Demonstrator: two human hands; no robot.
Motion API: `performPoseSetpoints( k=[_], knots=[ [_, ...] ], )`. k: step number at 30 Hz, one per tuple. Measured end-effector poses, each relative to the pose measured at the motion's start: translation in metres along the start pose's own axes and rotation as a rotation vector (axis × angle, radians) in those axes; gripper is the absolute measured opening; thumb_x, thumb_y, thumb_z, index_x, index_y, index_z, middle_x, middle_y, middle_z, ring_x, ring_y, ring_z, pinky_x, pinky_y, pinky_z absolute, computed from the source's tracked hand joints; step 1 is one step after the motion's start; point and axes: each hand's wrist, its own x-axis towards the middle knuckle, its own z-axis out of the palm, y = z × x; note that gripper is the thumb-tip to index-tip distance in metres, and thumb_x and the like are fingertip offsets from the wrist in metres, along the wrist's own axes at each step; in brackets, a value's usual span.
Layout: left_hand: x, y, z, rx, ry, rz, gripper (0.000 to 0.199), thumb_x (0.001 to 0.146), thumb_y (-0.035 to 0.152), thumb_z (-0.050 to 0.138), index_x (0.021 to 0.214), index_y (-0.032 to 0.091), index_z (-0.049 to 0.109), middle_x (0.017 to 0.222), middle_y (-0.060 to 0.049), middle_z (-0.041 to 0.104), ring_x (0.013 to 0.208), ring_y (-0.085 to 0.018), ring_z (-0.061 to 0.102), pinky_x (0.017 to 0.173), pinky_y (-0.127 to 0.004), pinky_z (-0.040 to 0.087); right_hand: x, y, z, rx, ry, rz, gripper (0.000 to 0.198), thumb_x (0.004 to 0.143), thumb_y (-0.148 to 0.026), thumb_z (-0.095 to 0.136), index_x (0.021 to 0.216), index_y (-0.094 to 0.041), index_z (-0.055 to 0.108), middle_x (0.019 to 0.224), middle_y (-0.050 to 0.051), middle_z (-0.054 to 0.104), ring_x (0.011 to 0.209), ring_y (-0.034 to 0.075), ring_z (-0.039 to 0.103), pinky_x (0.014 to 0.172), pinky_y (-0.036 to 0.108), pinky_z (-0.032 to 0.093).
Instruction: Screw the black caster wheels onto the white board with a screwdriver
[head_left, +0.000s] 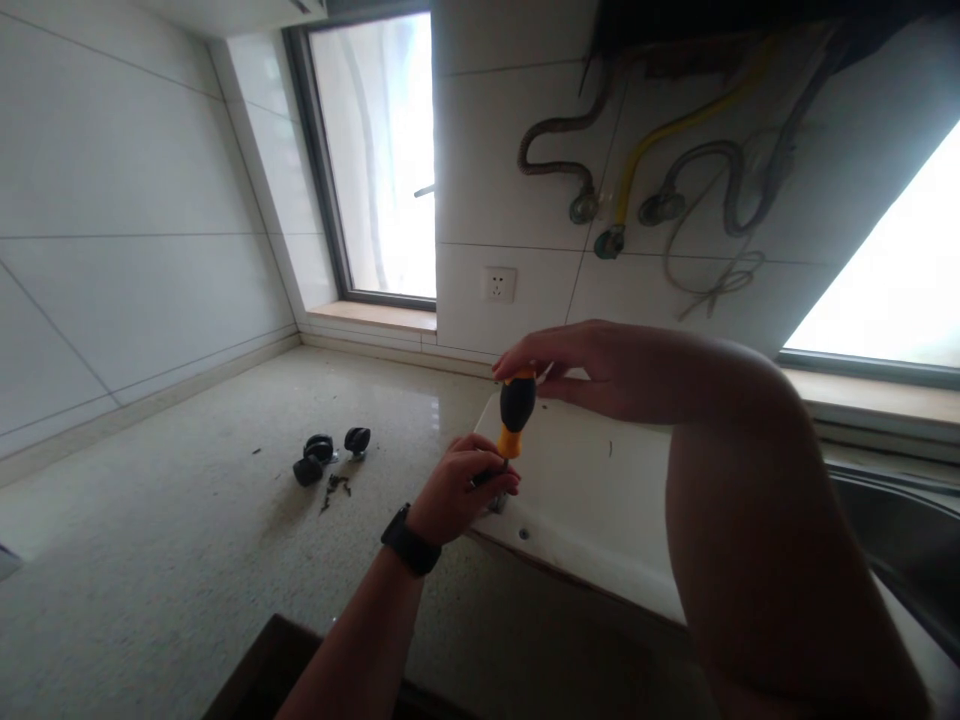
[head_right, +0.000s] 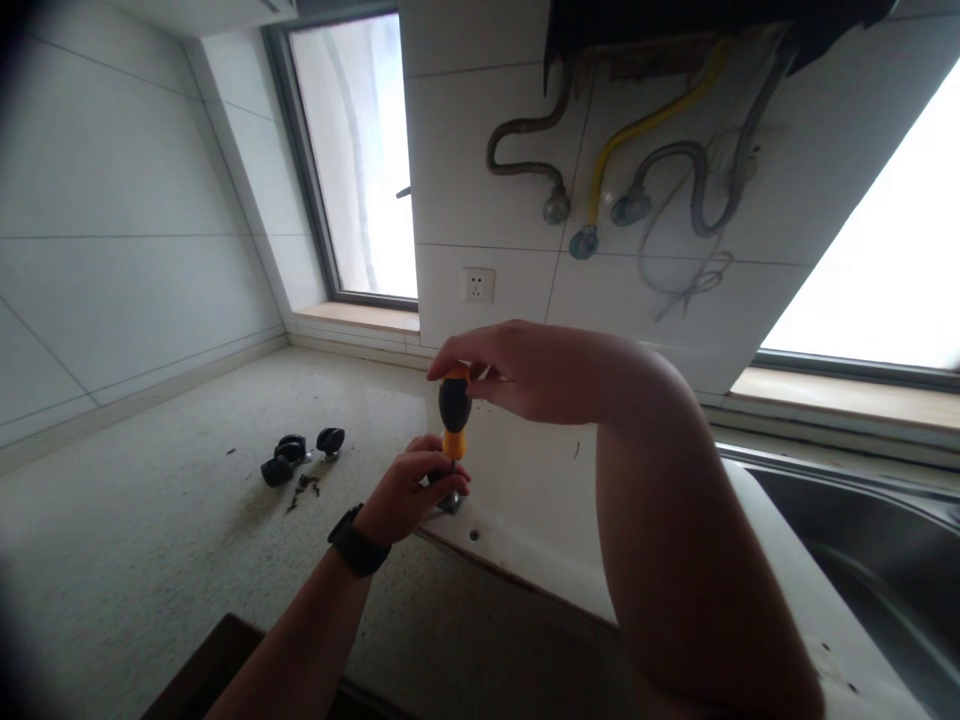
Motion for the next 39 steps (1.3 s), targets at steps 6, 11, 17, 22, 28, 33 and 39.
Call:
performPoseSetpoints(
  k=[6,11,17,22,28,33,39],
  knots=[
    [0.001,-0.001,0.001,-0.012,0.007,0.003,0.018,0.094,0.034,0.07,0.085,0.021,0.079,0.093,-0.006,0.069,0.095,-0.021,0.064,0.091,-0.04,0.052,0.007,0.001,0.0,-0.013,0.023,0.098,0.027,0.092,-0.034,0.062,0.112,-0.022,0.075,0.099,0.004,0.076,0.082,0.018,0.066,0.072,0.031,0.043],
    [0.001,-0.001,0.002,-0.014,0.024,-0.006,0.014,0.089,0.035,0.076,0.093,0.022,0.08,0.095,-0.006,0.068,0.096,-0.021,0.063,0.093,-0.04,0.051,0.011,-0.001,0.002,-0.18,0.069,0.301,0.042,0.084,-0.06,0.067,0.081,-0.018,0.074,0.063,0.001,0.066,0.054,0.014,0.053,0.056,0.032,0.033],
    [0.001,0.001,0.001,0.014,-0.022,-0.002,0.022,0.097,0.032,0.066,0.085,0.022,0.081,0.093,-0.007,0.069,0.096,-0.021,0.063,0.097,-0.042,0.048,0.007,0.011,0.003,0.073,-0.022,0.074,0.044,0.088,-0.048,0.068,0.123,-0.022,0.069,0.107,0.006,0.075,0.087,0.019,0.067,0.074,0.031,0.045],
    [0.001,0.002,0.0,0.007,-0.024,-0.002,0.022,0.097,0.03,0.065,0.083,0.021,0.08,0.093,-0.007,0.07,0.097,-0.021,0.063,0.097,-0.043,0.048,0.009,0.023,0.003,0.283,-0.155,-0.017,0.037,0.089,-0.028,0.065,0.125,-0.025,0.068,0.116,0.003,0.074,0.1,0.018,0.068,0.084,0.03,0.047],
    [0.001,0.002,0.0,0.008,-0.014,0.002,0.017,0.092,0.035,0.072,0.084,0.021,0.079,0.093,-0.007,0.068,0.095,-0.021,0.063,0.094,-0.043,0.051,0.015,0.01,0.005,0.065,-0.031,0.141,0.042,0.074,-0.055,0.079,0.098,-0.02,0.074,0.071,-0.003,0.066,0.061,0.012,0.055,0.06,0.028,0.035],
    [0.0,0.0,0.001,-0.016,-0.024,-0.019,0.024,0.095,0.035,0.069,0.079,0.021,0.079,0.091,-0.007,0.066,0.097,-0.022,0.062,0.092,-0.042,0.053,0.016,0.013,0.009,0.129,-0.036,0.096,0.041,0.075,-0.052,0.081,0.097,-0.019,0.072,0.079,-0.001,0.07,0.067,0.013,0.059,0.063,0.027,0.04],
    [0.0,-0.002,0.002,-0.037,-0.025,-0.028,0.026,0.096,0.035,0.066,0.081,0.02,0.08,0.094,-0.009,0.067,0.1,-0.023,0.063,0.093,-0.043,0.054,0.023,0.043,0.024,0.806,-0.27,-0.134,0.046,0.089,-0.025,0.07,0.132,-0.019,0.058,0.137,0.012,0.065,0.126,0.019,0.062,0.102,0.033,0.049]
  ],
)
